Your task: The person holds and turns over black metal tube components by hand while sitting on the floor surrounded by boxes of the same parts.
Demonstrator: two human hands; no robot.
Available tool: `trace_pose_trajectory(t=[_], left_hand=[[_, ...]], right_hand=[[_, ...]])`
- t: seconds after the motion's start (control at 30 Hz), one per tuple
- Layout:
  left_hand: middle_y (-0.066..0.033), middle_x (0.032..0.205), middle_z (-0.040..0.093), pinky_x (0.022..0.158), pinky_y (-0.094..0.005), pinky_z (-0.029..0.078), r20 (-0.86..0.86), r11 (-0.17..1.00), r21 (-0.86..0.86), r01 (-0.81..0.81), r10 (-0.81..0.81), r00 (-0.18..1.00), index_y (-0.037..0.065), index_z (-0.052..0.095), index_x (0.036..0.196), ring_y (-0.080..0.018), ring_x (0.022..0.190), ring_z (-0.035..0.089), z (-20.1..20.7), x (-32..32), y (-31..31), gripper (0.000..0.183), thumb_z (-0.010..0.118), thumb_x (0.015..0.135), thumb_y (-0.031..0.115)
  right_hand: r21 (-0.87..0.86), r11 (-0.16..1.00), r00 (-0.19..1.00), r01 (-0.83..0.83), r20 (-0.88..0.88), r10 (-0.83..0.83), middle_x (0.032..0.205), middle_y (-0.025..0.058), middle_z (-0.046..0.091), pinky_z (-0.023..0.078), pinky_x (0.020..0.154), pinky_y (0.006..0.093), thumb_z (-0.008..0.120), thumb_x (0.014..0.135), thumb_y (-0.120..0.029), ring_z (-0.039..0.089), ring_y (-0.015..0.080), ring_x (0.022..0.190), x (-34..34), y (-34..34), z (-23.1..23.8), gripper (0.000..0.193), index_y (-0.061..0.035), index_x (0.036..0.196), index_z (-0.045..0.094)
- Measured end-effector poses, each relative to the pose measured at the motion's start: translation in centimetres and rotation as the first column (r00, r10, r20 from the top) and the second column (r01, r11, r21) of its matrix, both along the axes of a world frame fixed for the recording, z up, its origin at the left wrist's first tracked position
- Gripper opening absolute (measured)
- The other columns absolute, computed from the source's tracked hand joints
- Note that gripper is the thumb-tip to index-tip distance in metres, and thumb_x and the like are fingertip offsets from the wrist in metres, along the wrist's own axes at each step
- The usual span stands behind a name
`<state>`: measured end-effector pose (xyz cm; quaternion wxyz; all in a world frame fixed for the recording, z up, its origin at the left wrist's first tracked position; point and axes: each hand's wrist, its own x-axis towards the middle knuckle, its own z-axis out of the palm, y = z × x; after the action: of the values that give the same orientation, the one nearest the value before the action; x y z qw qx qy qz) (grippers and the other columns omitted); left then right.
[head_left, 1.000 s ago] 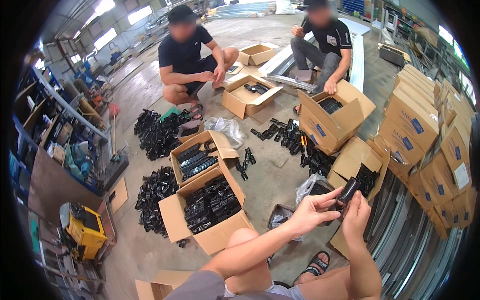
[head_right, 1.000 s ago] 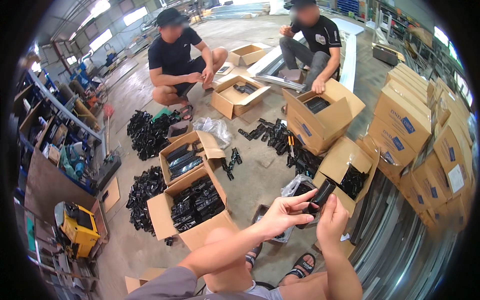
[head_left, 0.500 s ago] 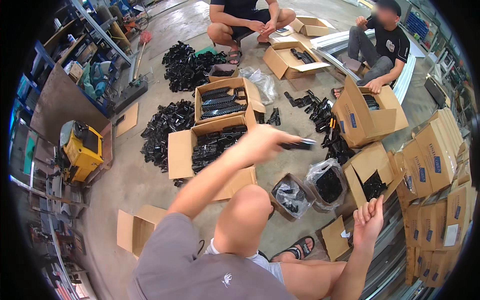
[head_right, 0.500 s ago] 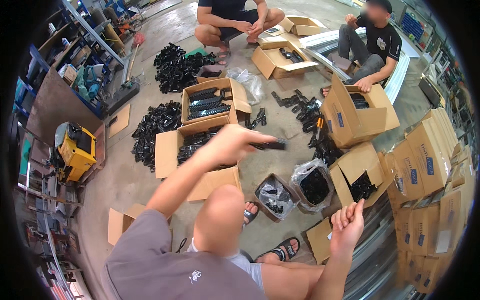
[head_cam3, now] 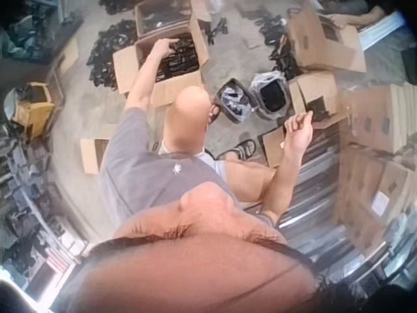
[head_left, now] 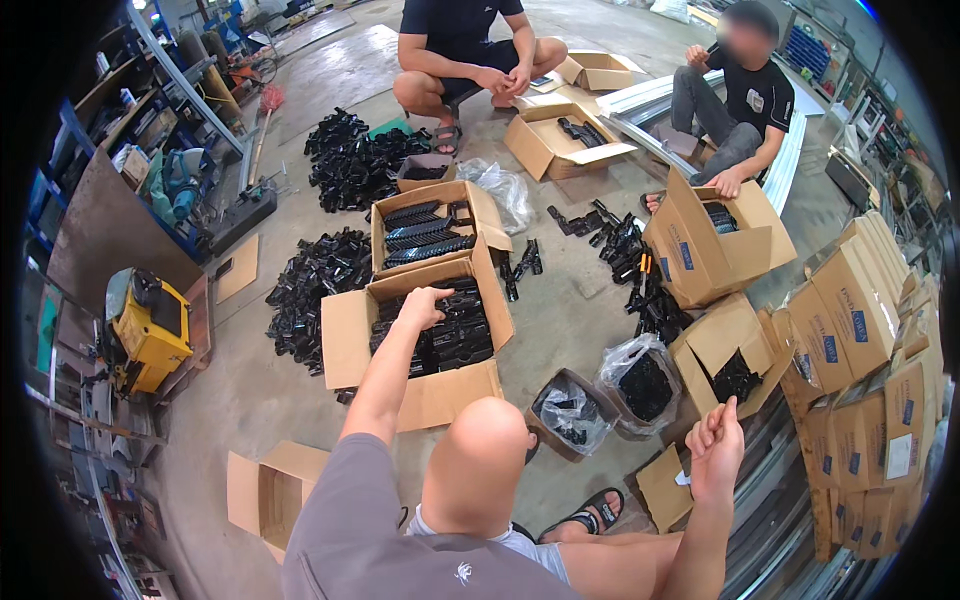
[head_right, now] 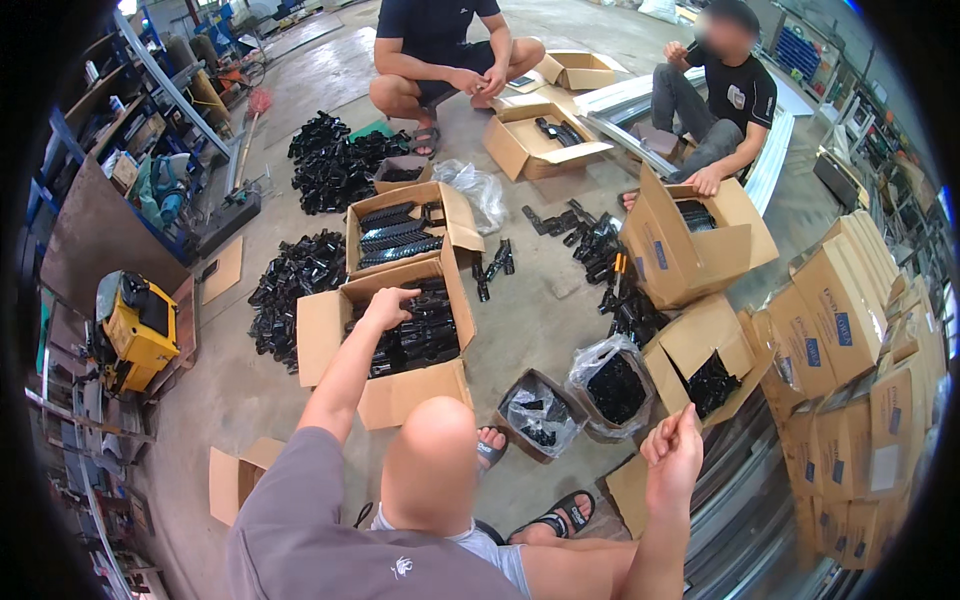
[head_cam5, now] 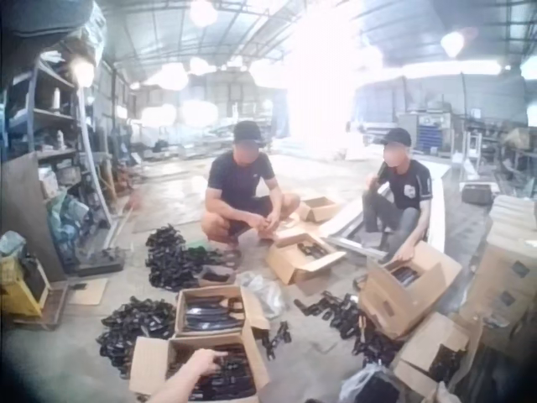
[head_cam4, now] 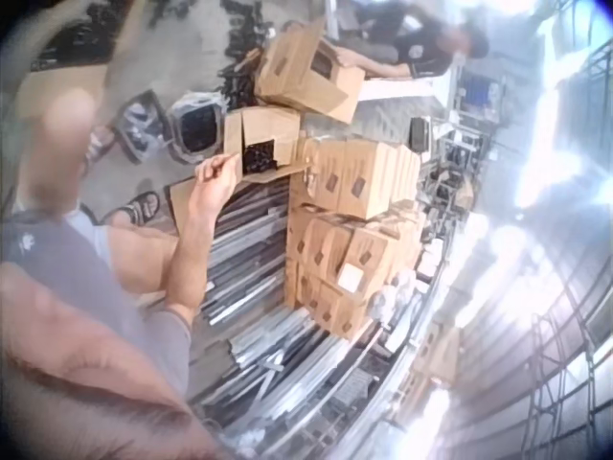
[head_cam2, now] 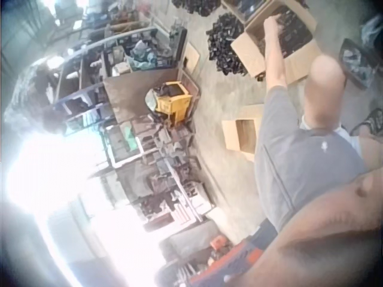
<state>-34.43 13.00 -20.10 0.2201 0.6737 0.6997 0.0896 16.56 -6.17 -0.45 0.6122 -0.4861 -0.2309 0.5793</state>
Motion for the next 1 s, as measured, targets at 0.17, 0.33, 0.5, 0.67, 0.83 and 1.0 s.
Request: trace_pose_trajectory(t=[0.17,0.33,0.5,0.67,0.83,1.0], left_hand=[[-0.0195,0.116,0.068,0.1,-0.0415,0.049,0.093,0.945,0.143,-0.293,0.282,0.955,0.021,0.069,0.124,-0.0353,0.111,0.064,-4.3,-1.6,1.3,0.043,0.073,0.082,0.027],[-0.0199,0.133,0.06,0.11,-0.0458,0.039,0.051,0.82,-0.136,-0.555,0.566,0.823,0.012,0.059,0.135,-0.038,0.124,0.056,-9.1,-4.5,2.0,0.055,0.045,0.099,0.051],[-0.023,0.141,0.053,0.117,-0.0559,0.02,-0.091,0.794,-0.234,-0.561,0.557,0.826,0.004,0.051,0.14,-0.0407,0.136,0.045,-11.0,-1.4,2.7,0.074,0.029,0.099,0.062],[-0.0248,0.135,0.057,0.112,-0.0474,0.033,0.029,0.695,-0.268,-0.667,0.698,0.715,0.0,0.055,0.134,-0.0385,0.131,0.05,-9.6,1.1,4.0,0.074,0.031,0.099,0.061],[-0.0247,0.134,0.058,0.108,-0.0442,0.038,0.319,0.694,-0.223,-0.684,0.715,0.622,-0.001,0.059,0.13,-0.0388,0.129,0.052,-10.0,1.0,5.0,0.07,0.037,0.099,0.058],[-0.0254,0.134,0.058,0.108,-0.0416,0.038,0.523,0.687,-0.198,-0.699,0.677,0.518,-0.008,0.059,0.128,-0.0344,0.129,0.053,-10.4,1.1,5.1,0.068,0.044,0.1,0.053]], right_hand=[[-0.038,0.999,1.0,0.009,0.011,-0.009,0.059,-0.0024,0.034,0.028,0.048,0.0257,0.042,0.107,-0.041,0.031,0.0078,0.051,-0.1,0.3,-0.4,0.044,-0.01,0.076,0.044],[-0.07,0.997,0.999,-0.01,0.034,0.012,0.059,-0.0023,0.034,0.029,0.048,0.026,0.042,0.107,-0.041,0.033,0.0087,0.051,0.1,1.1,-1.4,0.045,-0.0096,0.076,0.045],[-0.129,0.991,0.998,-0.04,0.051,0.047,0.058,-0.0019,0.034,0.029,0.05,0.0263,0.041,0.107,-0.041,0.033,0.0097,0.05,-0.3,2.0,-2.0,0.045,-0.0098,0.076,0.046],[-0.158,0.986,0.996,-0.052,0.07,0.063,0.06,-0.0009,0.038,0.032,0.05,0.0257,0.041,0.107,-0.041,0.037,0.01,0.052,0.0,2.3,-2.4,0.046,-0.0085,0.076,0.047],[-0.171,0.984,0.993,-0.047,0.101,0.065,0.063,-0.0008,0.041,0.034,0.051,0.0255,0.042,0.107,-0.041,0.038,0.0093,0.054,-0.6,2.7,-2.5,0.044,-0.0081,0.077,0.048],[-0.214,0.977,0.992,-0.015,0.117,0.041,0.065,-0.0018,0.039,0.032,0.051,0.0256,0.044,0.106,-0.041,0.037,0.009,0.055,-0.6,3.0,-2.9,0.042,-0.009,0.079,0.048]])
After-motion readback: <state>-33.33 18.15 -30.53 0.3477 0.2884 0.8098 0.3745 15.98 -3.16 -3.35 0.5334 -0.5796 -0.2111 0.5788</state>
